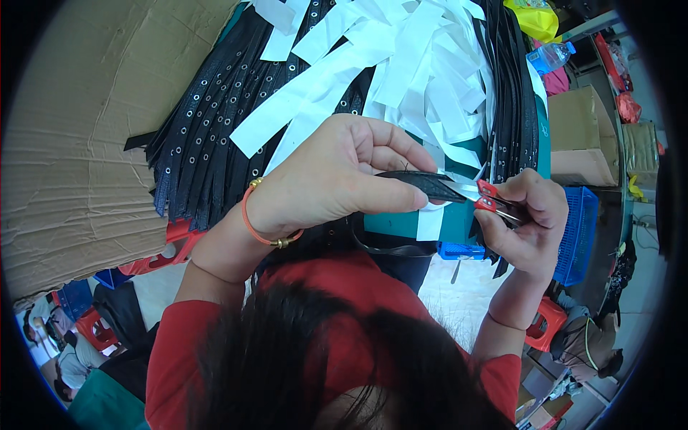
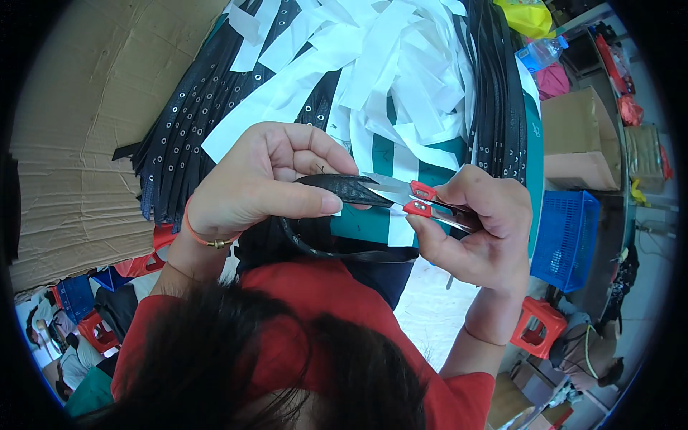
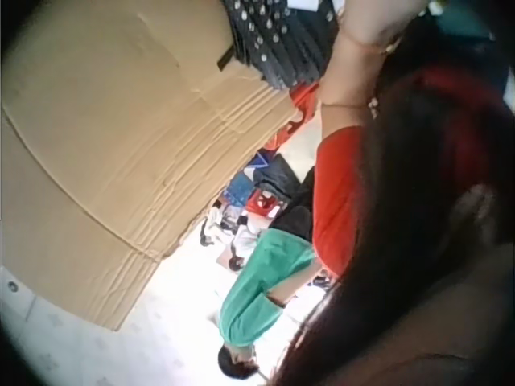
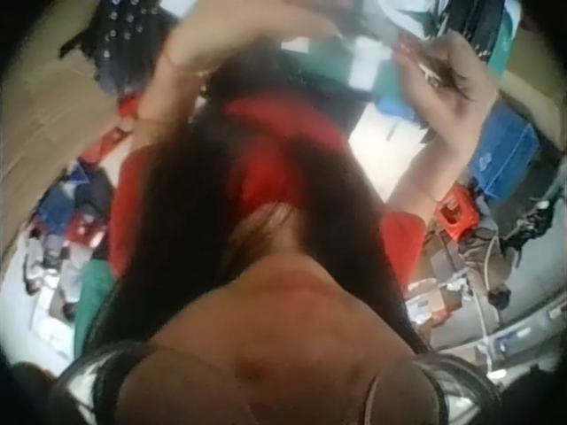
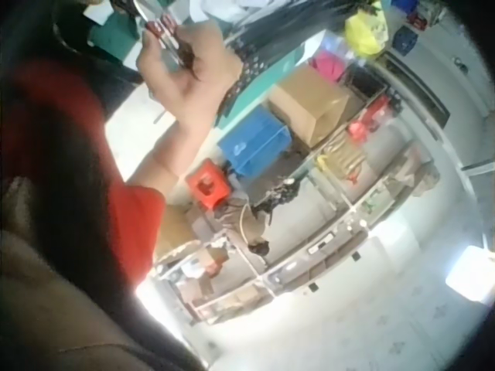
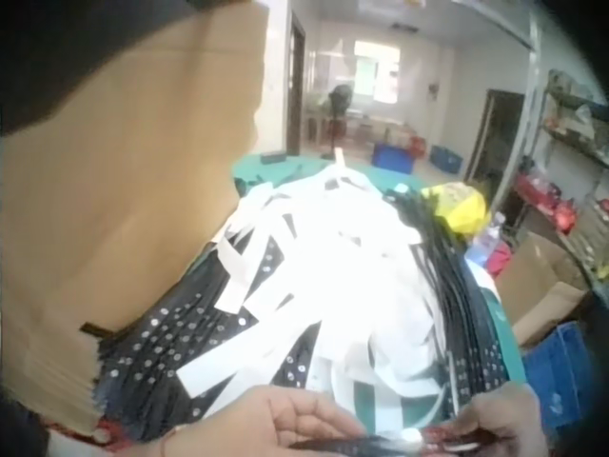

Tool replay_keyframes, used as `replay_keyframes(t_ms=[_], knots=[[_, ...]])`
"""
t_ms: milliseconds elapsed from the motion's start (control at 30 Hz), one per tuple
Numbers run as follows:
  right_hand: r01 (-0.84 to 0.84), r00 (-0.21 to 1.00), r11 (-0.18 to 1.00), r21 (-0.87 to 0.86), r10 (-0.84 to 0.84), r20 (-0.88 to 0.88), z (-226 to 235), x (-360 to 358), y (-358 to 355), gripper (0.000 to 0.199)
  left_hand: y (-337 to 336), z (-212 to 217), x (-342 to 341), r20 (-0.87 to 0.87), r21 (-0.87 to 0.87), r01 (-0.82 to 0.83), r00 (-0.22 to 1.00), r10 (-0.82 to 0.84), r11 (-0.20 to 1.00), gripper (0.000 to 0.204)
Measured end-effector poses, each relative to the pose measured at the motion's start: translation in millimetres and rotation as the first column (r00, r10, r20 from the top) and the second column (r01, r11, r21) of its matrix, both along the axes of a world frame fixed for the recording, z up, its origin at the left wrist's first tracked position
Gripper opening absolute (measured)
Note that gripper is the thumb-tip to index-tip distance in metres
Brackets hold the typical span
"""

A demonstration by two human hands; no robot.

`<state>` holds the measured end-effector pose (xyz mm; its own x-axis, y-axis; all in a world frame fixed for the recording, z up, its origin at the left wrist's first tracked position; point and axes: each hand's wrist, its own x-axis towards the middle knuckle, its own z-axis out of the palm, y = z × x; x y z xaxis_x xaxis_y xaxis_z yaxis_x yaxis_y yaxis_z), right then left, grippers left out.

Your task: Trimming excess material and finishing black belts using a pair of scissors.

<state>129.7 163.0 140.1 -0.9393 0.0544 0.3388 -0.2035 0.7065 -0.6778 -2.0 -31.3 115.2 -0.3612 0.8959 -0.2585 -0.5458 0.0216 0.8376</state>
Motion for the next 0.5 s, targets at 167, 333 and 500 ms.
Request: replay_keyframes(t_ms=[167,333,500], knots=[[0.001,1.000,0.999,0.033,-0.001,0.012,4.0,0.9,0.6,0.025,1.0,2.6,-1.4,0.010,0.008,0.020,1.000,-0.020,1.000,0.032],[-0.001,1.000,0.998,0.066,-0.001,0.023,4.7,1.5,1.0,0.023,1.0,0.7,-3.9,0.002,0.042,0.038,0.999,-0.038,0.998,0.032],[0.041,0.999,0.999,-0.033,-0.040,0.010,2.4,1.8,0.6,0.023,1.1,2.1,-4.0,0.017,0.041,0.027,0.999,-0.027,0.999,0.033]])
